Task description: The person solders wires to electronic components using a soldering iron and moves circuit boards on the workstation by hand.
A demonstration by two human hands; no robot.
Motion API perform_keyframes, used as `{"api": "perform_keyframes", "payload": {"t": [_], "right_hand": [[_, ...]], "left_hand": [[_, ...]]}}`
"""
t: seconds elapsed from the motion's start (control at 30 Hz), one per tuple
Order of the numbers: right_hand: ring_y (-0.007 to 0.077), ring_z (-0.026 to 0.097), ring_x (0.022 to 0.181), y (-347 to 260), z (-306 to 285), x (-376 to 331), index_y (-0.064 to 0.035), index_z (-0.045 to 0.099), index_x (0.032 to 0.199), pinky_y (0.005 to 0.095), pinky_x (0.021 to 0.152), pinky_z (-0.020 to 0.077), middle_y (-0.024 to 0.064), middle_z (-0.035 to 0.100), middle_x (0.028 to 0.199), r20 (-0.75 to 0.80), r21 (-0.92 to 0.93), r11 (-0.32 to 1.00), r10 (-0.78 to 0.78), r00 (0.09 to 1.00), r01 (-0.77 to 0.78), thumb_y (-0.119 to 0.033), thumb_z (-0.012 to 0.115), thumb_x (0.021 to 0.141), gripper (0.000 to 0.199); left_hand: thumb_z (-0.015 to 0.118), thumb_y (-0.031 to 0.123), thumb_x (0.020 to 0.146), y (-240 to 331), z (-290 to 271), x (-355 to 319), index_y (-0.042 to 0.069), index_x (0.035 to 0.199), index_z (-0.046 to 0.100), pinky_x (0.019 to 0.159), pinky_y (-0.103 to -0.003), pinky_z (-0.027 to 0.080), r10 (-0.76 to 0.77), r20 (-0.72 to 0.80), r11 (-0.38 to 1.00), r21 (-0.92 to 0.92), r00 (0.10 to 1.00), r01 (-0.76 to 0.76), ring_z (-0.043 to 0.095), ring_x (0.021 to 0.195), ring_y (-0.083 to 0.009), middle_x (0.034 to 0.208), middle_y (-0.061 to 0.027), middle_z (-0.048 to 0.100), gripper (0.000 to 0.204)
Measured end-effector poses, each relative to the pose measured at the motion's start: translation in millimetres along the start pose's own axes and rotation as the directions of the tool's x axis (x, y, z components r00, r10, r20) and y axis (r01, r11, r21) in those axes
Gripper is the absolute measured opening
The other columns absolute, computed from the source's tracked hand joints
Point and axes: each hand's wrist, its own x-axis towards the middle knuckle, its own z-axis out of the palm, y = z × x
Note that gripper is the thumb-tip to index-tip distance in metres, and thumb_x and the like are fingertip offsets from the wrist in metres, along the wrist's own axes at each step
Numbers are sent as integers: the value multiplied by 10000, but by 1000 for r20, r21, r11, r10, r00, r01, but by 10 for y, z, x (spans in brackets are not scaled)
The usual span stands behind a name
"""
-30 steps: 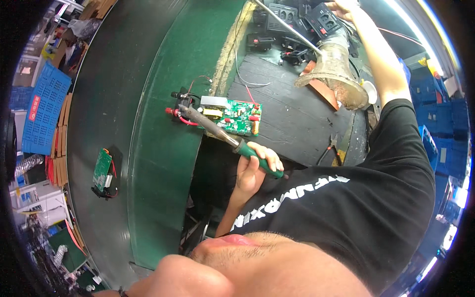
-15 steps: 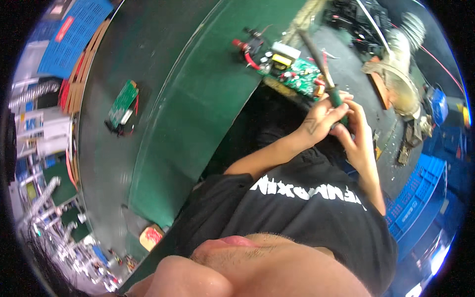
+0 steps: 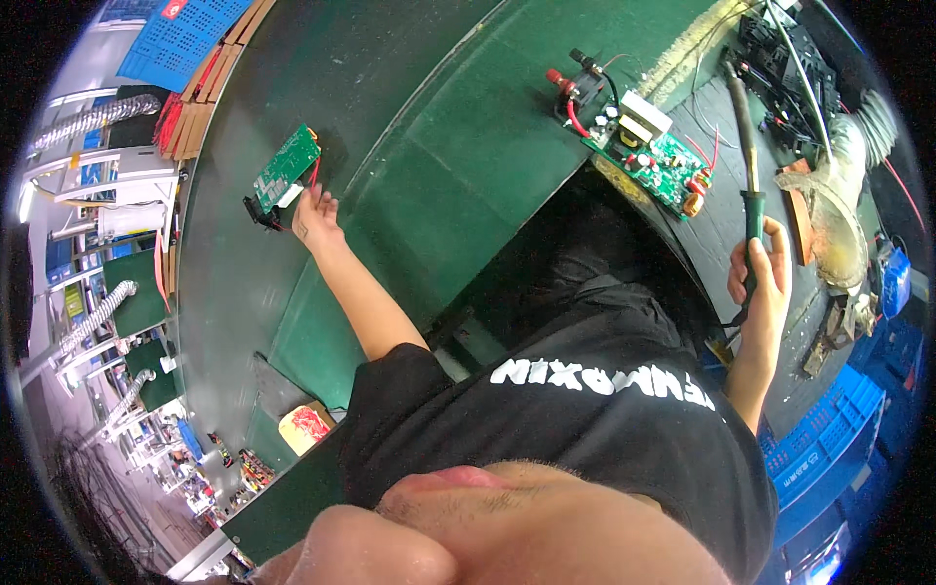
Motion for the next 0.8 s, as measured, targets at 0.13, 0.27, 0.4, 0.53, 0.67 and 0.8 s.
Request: {"api": "perform_keyframes", "payload": {"t": [0.13,0.27,0.4,0.53,0.67,0.8], "right_hand": [[47,367,448,-19,-36,-8,-59,432,1254,177,396,274,15,454,678,-73,32,999,1,997,1,-171,492,985,298],[50,378,457,-50,-29,-15,-61,422,1269,180,401,277,23,468,688,-129,34,999,-8,992,13,-155,490,980,312],[49,377,453,-16,-97,20,-59,423,1269,179,402,281,21,469,682,-132,44,999,-4,991,10,-160,495,979,315],[47,371,444,23,-122,33,-57,435,1265,175,396,282,18,464,678,-126,51,999,-13,992,19,-174,501,979,316],[42,364,439,76,-185,57,-60,440,1266,172,390,278,9,457,676,-85,37,999,-25,996,28,-180,504,978,319],[41,366,434,63,-183,57,-59,433,1267,169,388,277,4,456,671,-102,24,999,-42,994,45,-194,513,975,331]], "left_hand": [[616,125,874,-145,29,373,-61,1084,566,679,-380,591,-3,-124,997,-78,992,-7,642,784,-290,1023,-182,608,285],[598,81,877,-198,132,624,-65,1081,547,747,-423,599,-7,51,1000,-23,999,8,642,868,-300,1107,-178,554,256],[664,129,873,-303,285,646,-69,1023,532,750,-440,603,-40,-19,993,-115,999,38,635,830,-286,1000,-148,562,281],[703,114,850,-295,326,623,-92,963,494,589,-382,617,64,-66,998,-1,996,-65,626,653,-265,930,-137,571,315],[734,99,824,-299,221,638,-5,968,552,451,-329,559,157,74,958,233,985,-170,592,519,-223,834,-90,606,254],[749,240,827,-192,274,706,-4,929,589,409,-277,507,222,-23,891,411,975,-193,549,461,-165,822,-118,645,309]]}}
